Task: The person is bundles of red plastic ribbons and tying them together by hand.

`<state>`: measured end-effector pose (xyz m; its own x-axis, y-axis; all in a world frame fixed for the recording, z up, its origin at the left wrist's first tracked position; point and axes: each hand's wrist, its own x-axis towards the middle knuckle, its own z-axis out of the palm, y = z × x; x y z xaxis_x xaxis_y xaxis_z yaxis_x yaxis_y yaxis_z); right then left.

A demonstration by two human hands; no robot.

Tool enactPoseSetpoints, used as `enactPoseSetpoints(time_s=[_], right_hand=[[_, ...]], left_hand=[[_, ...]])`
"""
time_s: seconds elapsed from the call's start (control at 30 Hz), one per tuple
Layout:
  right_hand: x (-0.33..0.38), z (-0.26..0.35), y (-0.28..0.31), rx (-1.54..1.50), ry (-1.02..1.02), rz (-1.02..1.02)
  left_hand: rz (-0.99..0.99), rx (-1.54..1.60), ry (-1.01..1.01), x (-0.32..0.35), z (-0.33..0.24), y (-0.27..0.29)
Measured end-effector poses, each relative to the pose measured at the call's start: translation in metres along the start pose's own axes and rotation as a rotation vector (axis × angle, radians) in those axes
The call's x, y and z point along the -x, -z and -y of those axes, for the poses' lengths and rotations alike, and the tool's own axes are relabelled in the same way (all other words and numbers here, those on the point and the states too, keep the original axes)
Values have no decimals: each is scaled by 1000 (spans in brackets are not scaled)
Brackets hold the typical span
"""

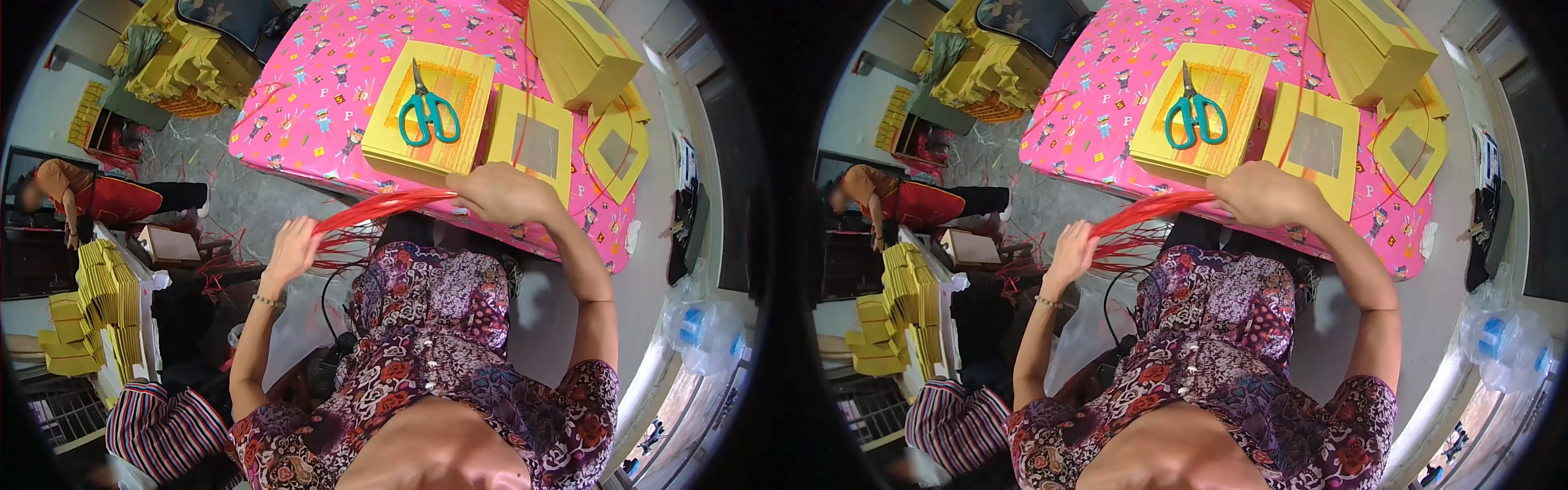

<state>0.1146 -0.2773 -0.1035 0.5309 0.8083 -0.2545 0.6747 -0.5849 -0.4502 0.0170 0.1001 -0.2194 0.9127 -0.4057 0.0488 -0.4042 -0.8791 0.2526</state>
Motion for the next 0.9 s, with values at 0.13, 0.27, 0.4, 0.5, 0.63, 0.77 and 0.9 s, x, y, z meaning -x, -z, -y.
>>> enactPoseSetpoints(time_s=[0.13, 0.27, 0.4, 0.5, 0.63, 0.77, 0.9], right_hand=[[-22, 35, 6, 39, -50, 105], [-42, 63, 8, 165, 61, 94], [-40, 55, 4, 55, 58, 19], [-26, 37, 7, 6, 47, -50], [-18, 34, 11, 65, 43, -69], [-29, 34, 5, 136, 92, -123], [-40, 45, 1, 83, 150, -82]], left_hand=[[-227, 191, -205, -40, -64, 37], [-268, 438, -271, -74, -117, 39], [-22, 523, -104, -75, -114, 31], [-38, 386, -133, -67, -104, 34], [27, 369, -86, -63, -101, 31], [-84, 444, -265, -84, -105, 41], [170, 707, -176, -97, -110, 66]])
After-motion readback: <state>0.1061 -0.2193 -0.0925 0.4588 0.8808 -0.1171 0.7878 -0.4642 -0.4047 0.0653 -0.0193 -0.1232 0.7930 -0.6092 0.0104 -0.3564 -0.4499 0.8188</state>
